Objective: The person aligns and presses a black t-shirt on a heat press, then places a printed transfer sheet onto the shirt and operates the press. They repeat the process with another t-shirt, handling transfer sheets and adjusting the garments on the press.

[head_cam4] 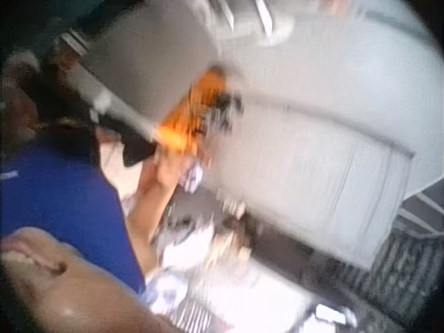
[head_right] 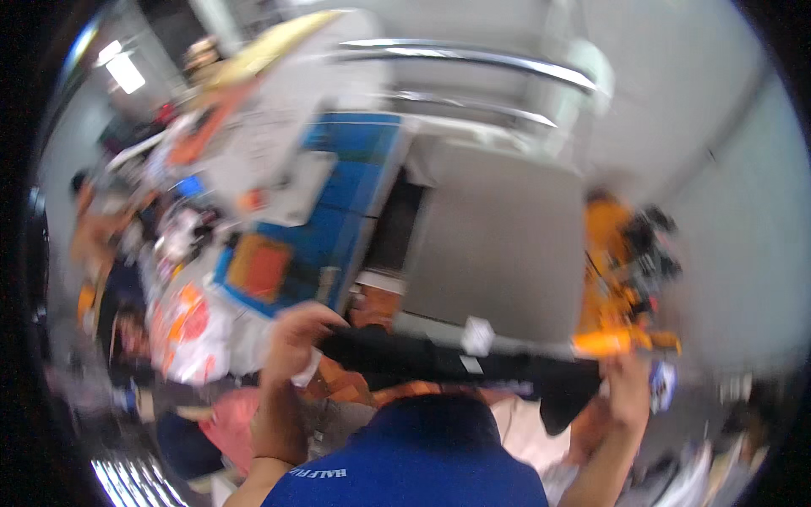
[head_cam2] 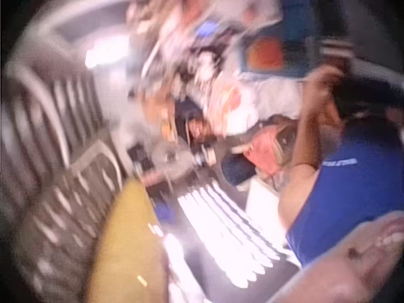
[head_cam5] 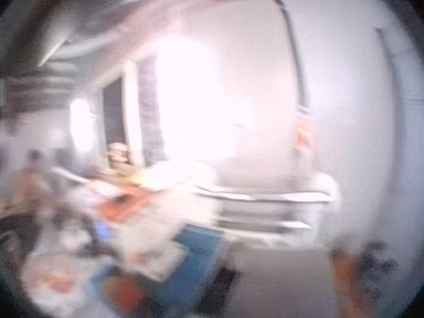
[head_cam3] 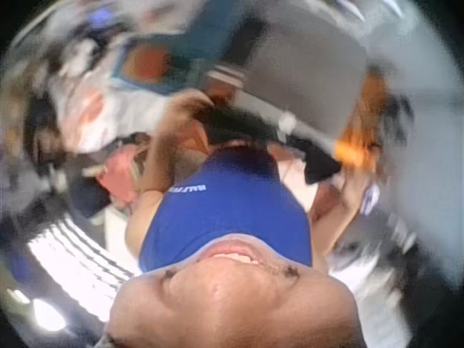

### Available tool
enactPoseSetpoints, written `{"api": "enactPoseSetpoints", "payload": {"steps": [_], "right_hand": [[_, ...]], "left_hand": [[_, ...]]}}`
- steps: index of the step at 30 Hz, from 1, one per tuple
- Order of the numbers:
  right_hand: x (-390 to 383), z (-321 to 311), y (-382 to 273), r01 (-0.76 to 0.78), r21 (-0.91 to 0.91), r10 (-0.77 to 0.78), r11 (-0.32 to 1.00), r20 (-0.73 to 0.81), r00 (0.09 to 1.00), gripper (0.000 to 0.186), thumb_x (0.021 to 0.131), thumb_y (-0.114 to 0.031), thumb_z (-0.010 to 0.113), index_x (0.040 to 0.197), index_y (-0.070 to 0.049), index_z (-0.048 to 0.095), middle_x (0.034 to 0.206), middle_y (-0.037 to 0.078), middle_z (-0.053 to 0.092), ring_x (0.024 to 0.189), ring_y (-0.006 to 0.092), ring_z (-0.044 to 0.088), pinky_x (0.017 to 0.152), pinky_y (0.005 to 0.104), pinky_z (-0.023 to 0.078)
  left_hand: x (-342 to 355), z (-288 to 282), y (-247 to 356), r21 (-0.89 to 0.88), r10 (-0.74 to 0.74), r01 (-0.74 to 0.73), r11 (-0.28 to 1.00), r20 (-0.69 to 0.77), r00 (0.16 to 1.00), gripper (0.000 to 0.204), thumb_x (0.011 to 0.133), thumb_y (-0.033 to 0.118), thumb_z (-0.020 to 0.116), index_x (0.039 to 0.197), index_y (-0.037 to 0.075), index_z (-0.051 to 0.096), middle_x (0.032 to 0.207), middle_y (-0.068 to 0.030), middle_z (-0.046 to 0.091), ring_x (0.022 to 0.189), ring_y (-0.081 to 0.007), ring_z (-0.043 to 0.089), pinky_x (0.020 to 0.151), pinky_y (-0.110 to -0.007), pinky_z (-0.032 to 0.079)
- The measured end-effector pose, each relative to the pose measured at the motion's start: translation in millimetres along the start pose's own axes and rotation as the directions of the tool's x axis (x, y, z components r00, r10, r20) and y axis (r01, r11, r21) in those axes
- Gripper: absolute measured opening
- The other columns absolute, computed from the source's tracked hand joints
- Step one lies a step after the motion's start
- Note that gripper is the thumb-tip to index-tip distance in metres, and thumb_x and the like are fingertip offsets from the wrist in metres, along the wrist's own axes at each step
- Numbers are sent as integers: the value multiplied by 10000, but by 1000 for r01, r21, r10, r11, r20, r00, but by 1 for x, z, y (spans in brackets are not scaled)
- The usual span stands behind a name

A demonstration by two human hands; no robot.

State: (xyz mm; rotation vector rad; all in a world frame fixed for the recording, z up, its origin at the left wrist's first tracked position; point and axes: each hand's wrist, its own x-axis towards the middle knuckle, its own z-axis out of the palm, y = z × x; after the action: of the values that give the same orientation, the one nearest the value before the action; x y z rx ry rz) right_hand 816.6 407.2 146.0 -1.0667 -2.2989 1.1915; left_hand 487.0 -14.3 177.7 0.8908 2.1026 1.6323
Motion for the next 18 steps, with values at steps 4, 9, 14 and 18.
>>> {"api": "enactPoseSetpoints", "payload": {"steps": [4,9,14,18], "right_hand": [[147,-26,-54,401,-323,-440,857,-56,896,131,854,-100,624,854,31,616,727,154,614,691,243,598,661,346,456],[323,19,-96,162,-681,-303,715,-93,948,242,896,-273,632,974,-64,726,978,180,693,954,369,660,838,443,513],[437,62,-61,-280,-398,169,874,-290,942,250,918,-264,586,1000,-82,735,1085,159,709,1026,343,678,863,481,545],[459,78,-22,-459,124,476,879,-211,854,297,903,-253,580,985,8,694,1046,213,704,1023,371,675,895,477,537]], "left_hand": [[158,22,21,610,409,-215,763,-198,891,135,836,36,665,967,11,681,899,-179,695,802,-292,694,715,-347,527],[349,53,-11,747,338,-141,649,-117,934,239,818,228,746,875,-2,716,838,-212,682,783,-369,673,720,-406,515],[461,104,-64,434,-127,262,862,-315,941,212,875,163,702,963,-29,714,834,-172,704,674,-282,700,610,-361,583],[495,134,-103,-59,-275,269,961,-283,919,178,891,75,662,991,-69,692,786,-129,690,611,-182,695,532,-290,598]]}}
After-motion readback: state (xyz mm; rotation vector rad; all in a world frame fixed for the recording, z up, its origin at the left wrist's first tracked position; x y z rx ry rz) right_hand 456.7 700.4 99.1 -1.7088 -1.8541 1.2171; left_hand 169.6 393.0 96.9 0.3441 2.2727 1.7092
